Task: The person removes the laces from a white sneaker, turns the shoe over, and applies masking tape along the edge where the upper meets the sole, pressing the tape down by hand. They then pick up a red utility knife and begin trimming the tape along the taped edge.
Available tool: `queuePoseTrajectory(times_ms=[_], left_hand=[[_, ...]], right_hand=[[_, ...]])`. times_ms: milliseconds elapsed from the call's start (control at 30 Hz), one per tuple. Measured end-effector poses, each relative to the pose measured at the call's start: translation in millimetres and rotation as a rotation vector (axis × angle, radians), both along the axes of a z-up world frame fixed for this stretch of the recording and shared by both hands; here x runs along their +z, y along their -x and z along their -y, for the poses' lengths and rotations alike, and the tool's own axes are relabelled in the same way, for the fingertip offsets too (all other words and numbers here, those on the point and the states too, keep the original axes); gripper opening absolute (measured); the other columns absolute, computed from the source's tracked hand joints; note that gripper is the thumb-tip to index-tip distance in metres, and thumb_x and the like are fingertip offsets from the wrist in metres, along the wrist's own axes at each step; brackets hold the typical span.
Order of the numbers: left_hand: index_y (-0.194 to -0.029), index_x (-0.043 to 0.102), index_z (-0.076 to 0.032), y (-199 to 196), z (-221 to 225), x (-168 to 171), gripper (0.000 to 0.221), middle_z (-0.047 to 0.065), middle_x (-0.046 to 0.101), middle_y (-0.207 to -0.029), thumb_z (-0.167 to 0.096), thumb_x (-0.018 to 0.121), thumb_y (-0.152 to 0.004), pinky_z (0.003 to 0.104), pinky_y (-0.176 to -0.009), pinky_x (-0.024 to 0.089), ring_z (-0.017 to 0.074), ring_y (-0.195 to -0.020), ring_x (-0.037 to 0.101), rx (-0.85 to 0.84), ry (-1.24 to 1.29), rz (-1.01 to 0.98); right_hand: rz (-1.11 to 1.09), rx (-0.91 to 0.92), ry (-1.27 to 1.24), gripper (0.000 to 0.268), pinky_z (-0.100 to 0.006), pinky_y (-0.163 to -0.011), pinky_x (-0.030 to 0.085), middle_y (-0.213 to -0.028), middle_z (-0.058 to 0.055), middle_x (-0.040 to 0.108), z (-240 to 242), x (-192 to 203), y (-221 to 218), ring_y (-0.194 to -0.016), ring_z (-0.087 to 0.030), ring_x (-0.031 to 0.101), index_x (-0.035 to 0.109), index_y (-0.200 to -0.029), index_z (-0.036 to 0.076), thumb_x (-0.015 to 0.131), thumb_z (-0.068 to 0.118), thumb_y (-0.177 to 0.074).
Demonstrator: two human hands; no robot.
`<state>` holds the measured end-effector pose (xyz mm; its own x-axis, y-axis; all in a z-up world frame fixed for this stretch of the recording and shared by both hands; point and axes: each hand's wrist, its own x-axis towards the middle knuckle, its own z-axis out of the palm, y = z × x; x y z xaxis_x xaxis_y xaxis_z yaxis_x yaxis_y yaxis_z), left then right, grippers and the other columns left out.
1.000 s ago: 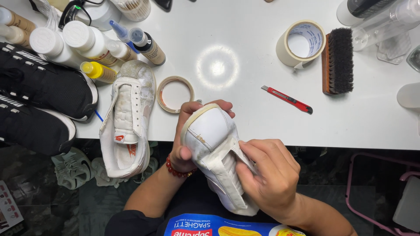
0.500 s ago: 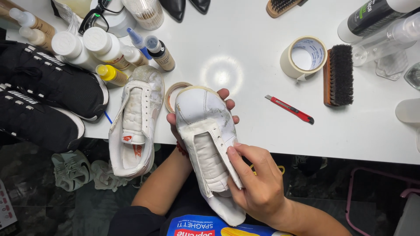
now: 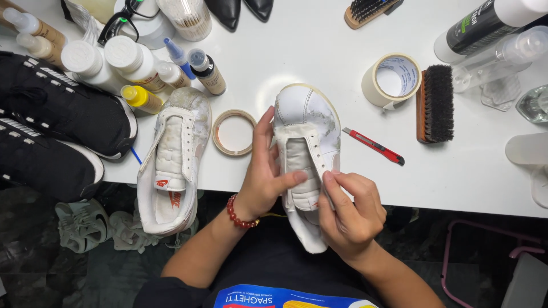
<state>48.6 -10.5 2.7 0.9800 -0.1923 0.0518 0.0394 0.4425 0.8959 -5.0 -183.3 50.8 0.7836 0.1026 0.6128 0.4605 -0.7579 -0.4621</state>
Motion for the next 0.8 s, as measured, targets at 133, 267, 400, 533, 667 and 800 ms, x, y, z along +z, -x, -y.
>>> queuePoseTrajectory(times_ms=[133, 267, 400, 533, 667, 800], left_hand=[[-0.163, 0.011, -0.005, -4.1, -0.9, -6.7, 0.095, 0.020, 0.035, -0.158, -0.020, 0.073, -0.092, 0.044, -0.122, 0.039, 0.0291, -0.146, 0.042, 0.012, -0.033, 0.007], [-0.164, 0.019, -0.002, 0.9, -9.4, -5.2, 0.087, 0.020, 0.042, -0.155, -0.020, 0.069, -0.095, 0.043, -0.122, 0.040, 0.0280, -0.144, 0.046, 0.017, 0.044, -0.113], [-0.163, 0.020, 0.000, 17.3, -12.2, 0.1, 0.086, 0.019, 0.044, -0.156, -0.021, 0.068, -0.096, 0.041, -0.124, 0.038, 0.0266, -0.146, 0.046, -0.022, -0.016, -0.110], [-0.164, 0.019, 0.002, 24.8, -15.0, 10.1, 0.091, 0.022, 0.045, -0.155, -0.023, 0.069, -0.093, 0.041, -0.123, 0.036, 0.0280, -0.144, 0.047, -0.040, -0.190, -0.071], [-0.164, 0.018, 0.002, 26.0, -21.2, 14.5, 0.093, 0.024, 0.050, -0.151, -0.028, 0.068, -0.091, 0.042, -0.119, 0.042, 0.0291, -0.140, 0.053, -0.044, -0.323, -0.066], [-0.163, 0.016, 0.003, 23.3, -24.7, 11.1, 0.095, 0.025, 0.054, -0.146, -0.034, 0.067, -0.091, 0.042, -0.118, 0.043, 0.0305, -0.136, 0.057, -0.058, -0.353, -0.058]], right_hand=[[0.004, 0.165, 0.034, 0.040, -0.036, -0.075, 0.057, -0.105, -0.015, 0.068, 7.1, -0.9, -4.5, -0.090, -0.030, 0.068, 0.071, -0.111, -0.004, 0.085, 0.005, -0.074], [-0.172, 0.112, -0.043, 0.048, -0.042, -0.092, 0.055, -0.117, -0.017, 0.067, 52.9, -28.2, -10.8, -0.107, -0.034, 0.067, 0.067, -0.121, -0.003, 0.078, 0.022, -0.082], [-0.281, -0.143, 0.244, 0.043, -0.044, -0.099, 0.047, -0.126, -0.021, 0.066, 80.4, -62.2, -37.4, -0.117, -0.036, 0.061, 0.068, -0.127, -0.005, 0.076, 0.017, -0.091], [-0.365, -0.243, 0.376, 0.028, -0.042, -0.098, 0.041, -0.119, -0.015, 0.068, 84.0, -74.9, -43.6, -0.113, -0.032, 0.059, 0.072, -0.118, -0.001, 0.075, 0.010, -0.093], [-0.455, -0.224, 0.184, 0.011, -0.036, -0.089, 0.049, -0.105, -0.011, 0.068, 83.0, -68.0, -42.3, -0.099, -0.027, 0.062, 0.070, -0.104, 0.000, 0.072, 0.005, -0.095], [-0.635, -0.158, -0.260, 0.009, -0.029, -0.083, 0.054, -0.099, -0.011, 0.069, 79.5, -56.9, -24.0, -0.091, -0.018, 0.065, 0.066, -0.106, -0.002, 0.067, 0.003, -0.099]])
